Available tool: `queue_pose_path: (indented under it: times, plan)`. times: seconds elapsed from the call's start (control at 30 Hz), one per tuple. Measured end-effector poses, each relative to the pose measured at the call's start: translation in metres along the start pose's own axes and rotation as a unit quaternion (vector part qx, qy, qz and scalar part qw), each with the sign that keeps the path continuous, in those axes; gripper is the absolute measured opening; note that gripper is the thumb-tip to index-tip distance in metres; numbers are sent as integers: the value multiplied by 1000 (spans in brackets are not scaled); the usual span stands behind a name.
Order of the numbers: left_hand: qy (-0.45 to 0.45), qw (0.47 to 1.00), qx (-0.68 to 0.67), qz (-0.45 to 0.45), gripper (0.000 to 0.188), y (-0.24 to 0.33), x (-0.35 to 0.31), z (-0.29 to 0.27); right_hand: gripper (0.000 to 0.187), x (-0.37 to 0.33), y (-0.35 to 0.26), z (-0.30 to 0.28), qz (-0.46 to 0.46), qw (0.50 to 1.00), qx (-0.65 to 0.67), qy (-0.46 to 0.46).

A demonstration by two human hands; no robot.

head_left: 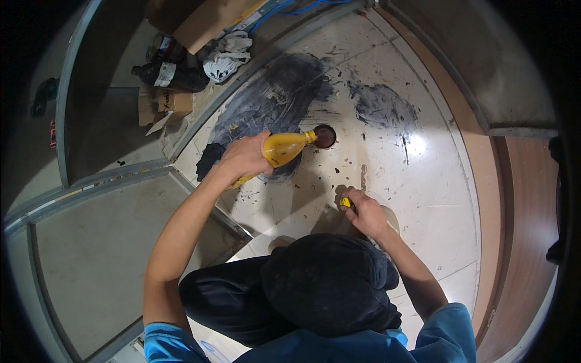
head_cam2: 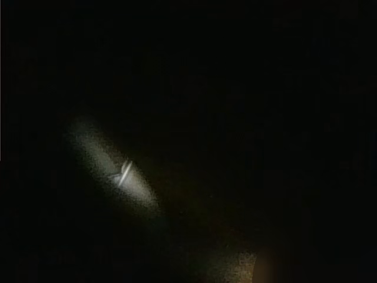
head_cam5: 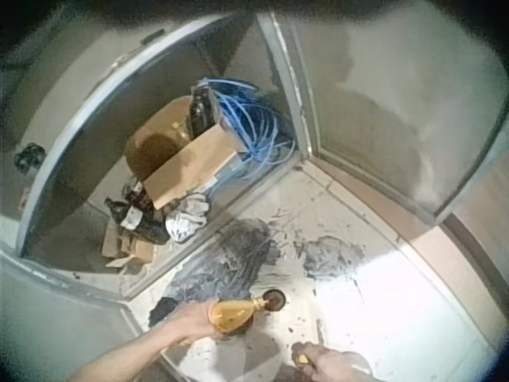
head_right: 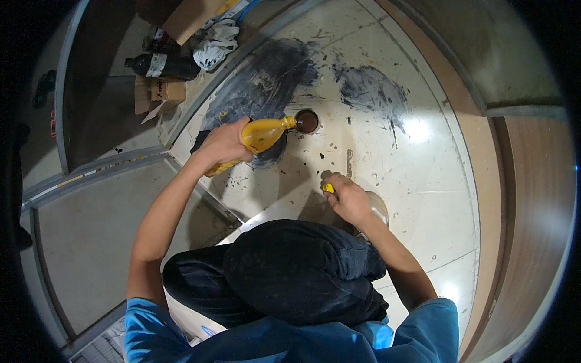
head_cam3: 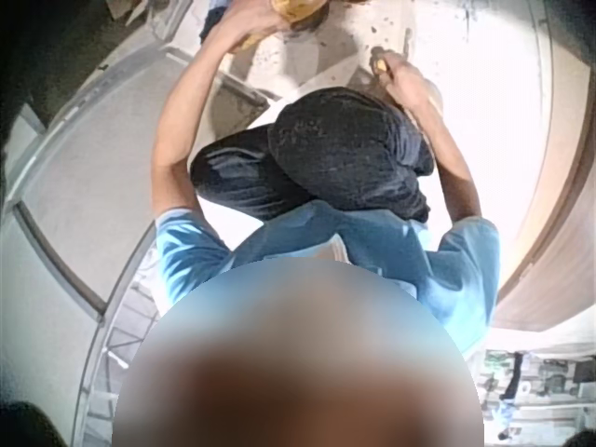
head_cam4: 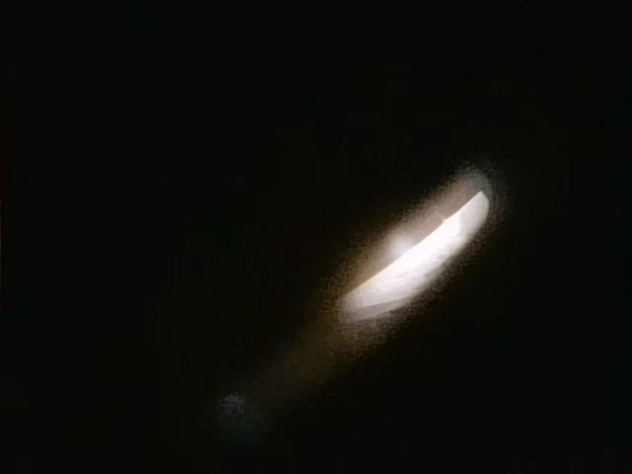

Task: The person mixes a brown liquid in a small container using a stick, then pours more liquid from a yellow bottle into the same container. They stir again and wipe the edge of a wooden tabletop with a black cloth while holding the container.

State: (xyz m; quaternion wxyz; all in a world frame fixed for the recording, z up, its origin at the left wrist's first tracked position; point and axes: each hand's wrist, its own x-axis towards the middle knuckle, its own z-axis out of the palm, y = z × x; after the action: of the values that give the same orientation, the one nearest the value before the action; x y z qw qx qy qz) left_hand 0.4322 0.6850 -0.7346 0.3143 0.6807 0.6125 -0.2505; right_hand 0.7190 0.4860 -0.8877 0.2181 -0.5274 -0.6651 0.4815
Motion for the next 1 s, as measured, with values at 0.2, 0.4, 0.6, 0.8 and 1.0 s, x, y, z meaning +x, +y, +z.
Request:
queue_pose_path:
  times: [0.2, 0.4, 0.6, 0.8, 1.0]
  plan:
    - [-2, 1000, 29, 5, 65, 4, -2, -4, 32, -4, 9, 11, -18, 1000, -5, -1]
    - [-6, 999, 44, -10, 65, 5, -4, -8, 33, -2, 11, 13, -19, 1000, -4, 1]
    - [13, 999, 47, 8, 64, 5, -6, -10, 36, -1, 12, 16, -22, 1000, -2, -8]
    - [20, 998, 54, 13, 61, 4, -7, -11, 39, -2, 16, 18, -31, 999, -10, -6]
    - [20, 999, 44, 16, 62, 2, -7, -11, 39, -3, 16, 18, -22, 1000, -12, -9]
